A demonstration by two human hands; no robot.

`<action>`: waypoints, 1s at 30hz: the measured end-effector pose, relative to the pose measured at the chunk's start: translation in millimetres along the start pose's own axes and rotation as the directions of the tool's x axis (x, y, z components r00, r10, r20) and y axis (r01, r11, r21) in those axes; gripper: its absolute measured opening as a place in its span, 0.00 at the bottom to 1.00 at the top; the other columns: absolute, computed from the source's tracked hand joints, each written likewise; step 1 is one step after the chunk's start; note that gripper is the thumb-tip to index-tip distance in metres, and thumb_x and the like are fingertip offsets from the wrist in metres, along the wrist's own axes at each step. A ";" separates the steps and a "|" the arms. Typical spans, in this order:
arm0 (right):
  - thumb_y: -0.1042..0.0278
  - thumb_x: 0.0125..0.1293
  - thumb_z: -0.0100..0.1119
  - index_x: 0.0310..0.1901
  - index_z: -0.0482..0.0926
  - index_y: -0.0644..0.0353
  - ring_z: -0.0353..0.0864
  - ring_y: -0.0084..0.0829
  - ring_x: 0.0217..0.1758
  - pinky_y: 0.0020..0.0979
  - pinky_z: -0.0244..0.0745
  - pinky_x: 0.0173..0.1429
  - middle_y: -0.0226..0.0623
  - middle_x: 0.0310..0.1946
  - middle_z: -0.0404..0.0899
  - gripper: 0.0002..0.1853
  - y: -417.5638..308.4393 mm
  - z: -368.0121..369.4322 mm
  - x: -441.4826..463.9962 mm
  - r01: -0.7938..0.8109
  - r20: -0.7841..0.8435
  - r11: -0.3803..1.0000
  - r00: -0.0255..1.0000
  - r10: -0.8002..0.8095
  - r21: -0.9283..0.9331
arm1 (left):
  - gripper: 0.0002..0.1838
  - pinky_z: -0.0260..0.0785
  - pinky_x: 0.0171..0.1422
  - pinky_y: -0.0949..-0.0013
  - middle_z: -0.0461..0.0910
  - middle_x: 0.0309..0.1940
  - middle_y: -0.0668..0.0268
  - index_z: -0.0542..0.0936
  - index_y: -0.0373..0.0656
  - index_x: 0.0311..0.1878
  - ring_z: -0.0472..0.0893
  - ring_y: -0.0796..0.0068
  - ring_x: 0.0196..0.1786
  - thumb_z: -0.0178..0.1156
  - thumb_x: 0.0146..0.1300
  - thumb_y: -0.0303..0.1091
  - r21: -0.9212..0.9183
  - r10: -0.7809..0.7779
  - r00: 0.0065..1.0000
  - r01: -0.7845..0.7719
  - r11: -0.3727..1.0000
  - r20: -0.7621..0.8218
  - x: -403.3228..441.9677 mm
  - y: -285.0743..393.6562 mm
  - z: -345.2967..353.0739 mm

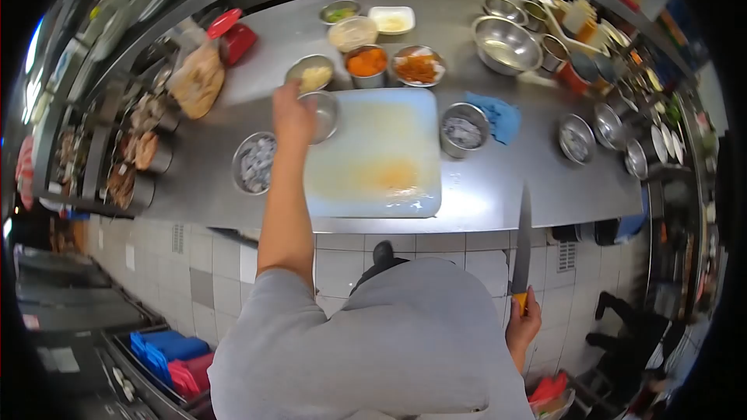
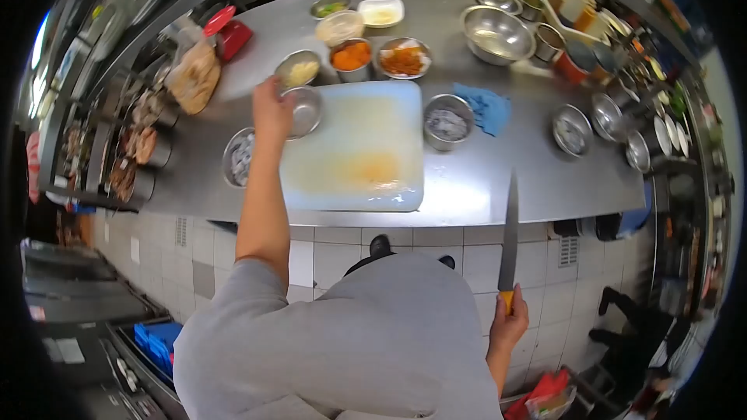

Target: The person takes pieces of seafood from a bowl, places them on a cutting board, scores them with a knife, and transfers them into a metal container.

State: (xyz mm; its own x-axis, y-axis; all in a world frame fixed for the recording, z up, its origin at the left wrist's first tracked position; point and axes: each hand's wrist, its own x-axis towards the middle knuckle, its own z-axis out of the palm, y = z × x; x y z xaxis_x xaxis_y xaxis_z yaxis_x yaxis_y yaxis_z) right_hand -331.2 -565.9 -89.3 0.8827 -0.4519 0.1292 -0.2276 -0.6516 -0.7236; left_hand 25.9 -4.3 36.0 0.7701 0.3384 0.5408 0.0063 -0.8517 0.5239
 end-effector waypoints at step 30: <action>0.61 0.75 0.71 0.76 0.80 0.51 0.89 0.51 0.59 0.41 0.82 0.64 0.54 0.57 0.88 0.29 -113.9 90.5 83.3 0.192 0.510 0.971 0.827 -0.239 0.144 | 0.18 0.79 0.57 0.56 0.89 0.45 0.52 0.86 0.37 0.58 0.87 0.57 0.46 0.70 0.64 0.29 -0.316 0.277 0.404 0.031 0.948 0.872 -85.5 63.7 41.7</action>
State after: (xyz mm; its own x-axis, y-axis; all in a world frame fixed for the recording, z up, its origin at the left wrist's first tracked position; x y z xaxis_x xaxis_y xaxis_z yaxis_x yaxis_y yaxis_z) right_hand -194.6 -474.1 -57.5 0.9935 0.0928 -0.0657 0.0078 -0.6320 -0.7749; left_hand -13.0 -104.1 -4.3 0.8688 -0.4483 -0.2104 -0.1714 -0.6708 0.7215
